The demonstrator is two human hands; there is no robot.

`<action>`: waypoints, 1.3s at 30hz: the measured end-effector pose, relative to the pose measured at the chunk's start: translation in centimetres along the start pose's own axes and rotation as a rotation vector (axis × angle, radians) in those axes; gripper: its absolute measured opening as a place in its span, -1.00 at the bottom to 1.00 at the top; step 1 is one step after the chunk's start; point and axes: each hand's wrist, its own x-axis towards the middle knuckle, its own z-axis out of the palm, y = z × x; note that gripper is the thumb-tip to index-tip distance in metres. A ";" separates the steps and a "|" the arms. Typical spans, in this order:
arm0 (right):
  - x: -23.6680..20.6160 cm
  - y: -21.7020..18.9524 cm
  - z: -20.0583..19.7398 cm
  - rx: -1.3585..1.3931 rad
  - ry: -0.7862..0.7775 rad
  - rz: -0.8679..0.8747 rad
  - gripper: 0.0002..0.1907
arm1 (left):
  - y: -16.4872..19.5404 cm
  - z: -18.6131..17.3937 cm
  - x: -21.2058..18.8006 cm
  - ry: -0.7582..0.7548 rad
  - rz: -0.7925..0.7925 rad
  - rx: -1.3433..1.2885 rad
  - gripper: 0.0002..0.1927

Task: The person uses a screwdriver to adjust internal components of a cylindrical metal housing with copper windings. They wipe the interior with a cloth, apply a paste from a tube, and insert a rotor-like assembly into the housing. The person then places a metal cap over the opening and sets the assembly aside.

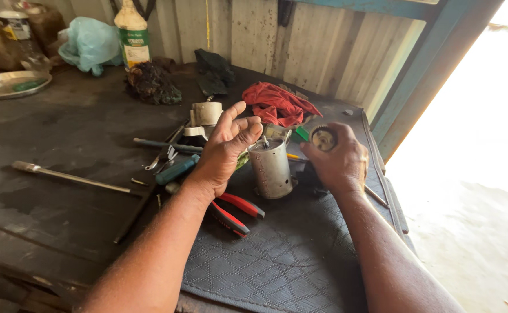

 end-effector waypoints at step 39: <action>1.8 2.6 -1.4 0.727 -0.013 0.213 -0.50 | 3.0 -8.4 4.7 0.658 -0.057 1.259 -0.23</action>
